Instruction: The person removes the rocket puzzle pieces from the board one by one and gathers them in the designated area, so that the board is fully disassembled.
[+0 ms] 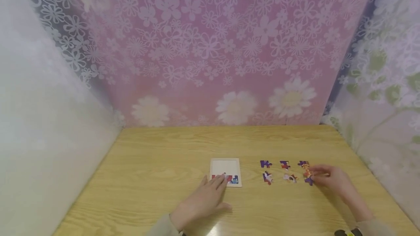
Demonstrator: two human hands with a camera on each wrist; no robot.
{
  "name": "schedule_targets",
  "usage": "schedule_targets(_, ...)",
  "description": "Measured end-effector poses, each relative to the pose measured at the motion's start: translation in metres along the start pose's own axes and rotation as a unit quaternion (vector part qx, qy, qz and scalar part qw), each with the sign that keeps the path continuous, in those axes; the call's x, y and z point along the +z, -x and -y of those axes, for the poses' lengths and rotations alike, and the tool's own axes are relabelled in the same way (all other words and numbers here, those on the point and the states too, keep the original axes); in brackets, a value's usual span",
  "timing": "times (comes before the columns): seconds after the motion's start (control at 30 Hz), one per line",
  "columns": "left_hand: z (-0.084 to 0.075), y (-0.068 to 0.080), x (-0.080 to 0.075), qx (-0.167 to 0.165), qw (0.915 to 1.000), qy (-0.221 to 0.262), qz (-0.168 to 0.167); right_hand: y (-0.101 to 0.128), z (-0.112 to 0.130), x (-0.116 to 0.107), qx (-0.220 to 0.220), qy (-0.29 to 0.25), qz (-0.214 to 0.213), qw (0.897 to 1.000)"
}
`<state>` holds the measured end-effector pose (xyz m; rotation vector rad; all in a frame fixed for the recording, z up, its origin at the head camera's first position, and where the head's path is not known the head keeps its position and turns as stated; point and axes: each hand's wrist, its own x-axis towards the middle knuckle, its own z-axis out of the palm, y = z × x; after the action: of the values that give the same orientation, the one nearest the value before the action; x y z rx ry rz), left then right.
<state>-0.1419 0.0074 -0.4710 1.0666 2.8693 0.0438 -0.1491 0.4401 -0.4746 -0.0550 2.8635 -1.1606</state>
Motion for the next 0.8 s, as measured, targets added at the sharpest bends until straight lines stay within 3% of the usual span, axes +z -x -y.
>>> schedule_targets(0.23,-0.0002,0.0020,-0.0015,0.002,0.9999,-0.002,-0.013,0.0012,-0.0007,-0.0042,0.035,0.012,0.023,0.999)
schedule_targets(0.4,0.0006,0.0034,-0.0011,0.004,0.9999,0.002,-0.012,0.0017,-0.0013,-0.0043,0.036,0.032,0.023,0.999)
schedule_targets(0.8,0.0019,0.0038,-0.0039,0.017,0.9995,0.001,-0.025,0.0005,-0.0021,-0.0057,0.045,0.009,0.050,0.998)
